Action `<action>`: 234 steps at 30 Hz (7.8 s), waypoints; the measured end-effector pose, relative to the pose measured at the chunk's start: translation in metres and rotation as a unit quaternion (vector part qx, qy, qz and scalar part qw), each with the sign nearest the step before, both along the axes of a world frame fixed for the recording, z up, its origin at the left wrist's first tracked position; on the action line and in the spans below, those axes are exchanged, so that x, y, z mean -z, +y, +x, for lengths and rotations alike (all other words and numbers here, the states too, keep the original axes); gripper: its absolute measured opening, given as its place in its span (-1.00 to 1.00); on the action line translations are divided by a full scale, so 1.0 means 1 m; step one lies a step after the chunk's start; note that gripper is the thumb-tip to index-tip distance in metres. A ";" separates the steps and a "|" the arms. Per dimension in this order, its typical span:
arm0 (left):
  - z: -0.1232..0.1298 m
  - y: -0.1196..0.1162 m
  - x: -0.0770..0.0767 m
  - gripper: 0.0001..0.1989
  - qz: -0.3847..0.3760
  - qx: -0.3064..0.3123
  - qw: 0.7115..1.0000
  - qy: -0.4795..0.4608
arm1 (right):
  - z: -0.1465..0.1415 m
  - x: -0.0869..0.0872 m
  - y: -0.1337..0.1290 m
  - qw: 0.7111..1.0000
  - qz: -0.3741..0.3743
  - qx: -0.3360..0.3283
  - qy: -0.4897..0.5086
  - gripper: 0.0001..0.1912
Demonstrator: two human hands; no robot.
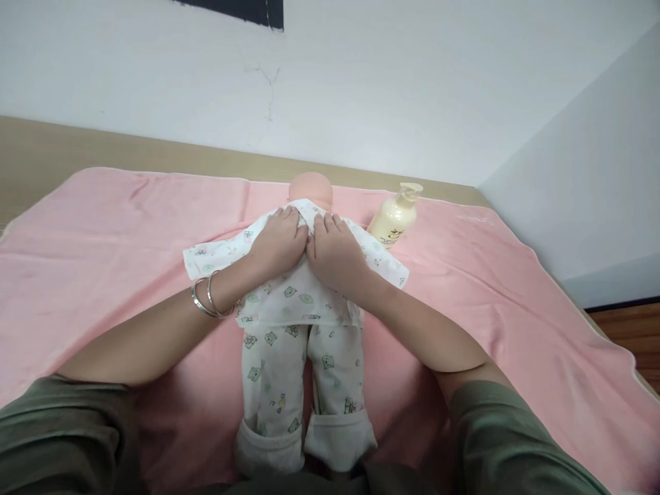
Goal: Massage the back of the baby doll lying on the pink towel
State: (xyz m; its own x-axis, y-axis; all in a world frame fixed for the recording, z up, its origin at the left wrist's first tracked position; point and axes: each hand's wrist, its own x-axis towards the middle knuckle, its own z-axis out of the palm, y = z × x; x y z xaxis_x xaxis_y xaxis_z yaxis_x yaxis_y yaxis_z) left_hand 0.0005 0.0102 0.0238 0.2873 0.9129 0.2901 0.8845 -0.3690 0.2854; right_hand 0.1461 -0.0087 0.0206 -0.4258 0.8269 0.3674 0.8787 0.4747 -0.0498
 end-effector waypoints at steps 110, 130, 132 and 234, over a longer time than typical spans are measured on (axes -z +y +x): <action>-0.001 0.008 0.014 -0.47 -0.028 -0.068 0.977 -0.201 | -0.012 0.006 -0.025 0.998 -0.015 -0.033 0.047 -0.38; 0.002 -0.003 0.020 -0.43 0.003 -0.044 0.988 -0.146 | -0.003 0.001 -0.005 0.998 -0.038 0.000 0.045 -0.43; -0.001 0.004 0.023 -0.48 0.006 -0.056 0.984 -0.171 | -0.007 0.003 -0.017 0.999 -0.015 -0.031 0.039 -0.43; -0.001 0.008 0.027 -0.55 0.028 -0.052 0.982 -0.180 | -0.002 -0.002 -0.020 1.000 -0.018 -0.017 0.017 -0.42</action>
State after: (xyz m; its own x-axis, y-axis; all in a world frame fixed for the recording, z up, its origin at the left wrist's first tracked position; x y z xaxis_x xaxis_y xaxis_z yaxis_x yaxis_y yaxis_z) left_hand -0.0003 0.0177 -0.0029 0.0632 0.9116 0.4062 0.7631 -0.3065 0.5690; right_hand 0.1443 -0.0290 0.0227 -0.4422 0.8247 0.3526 0.8593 0.5022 -0.0971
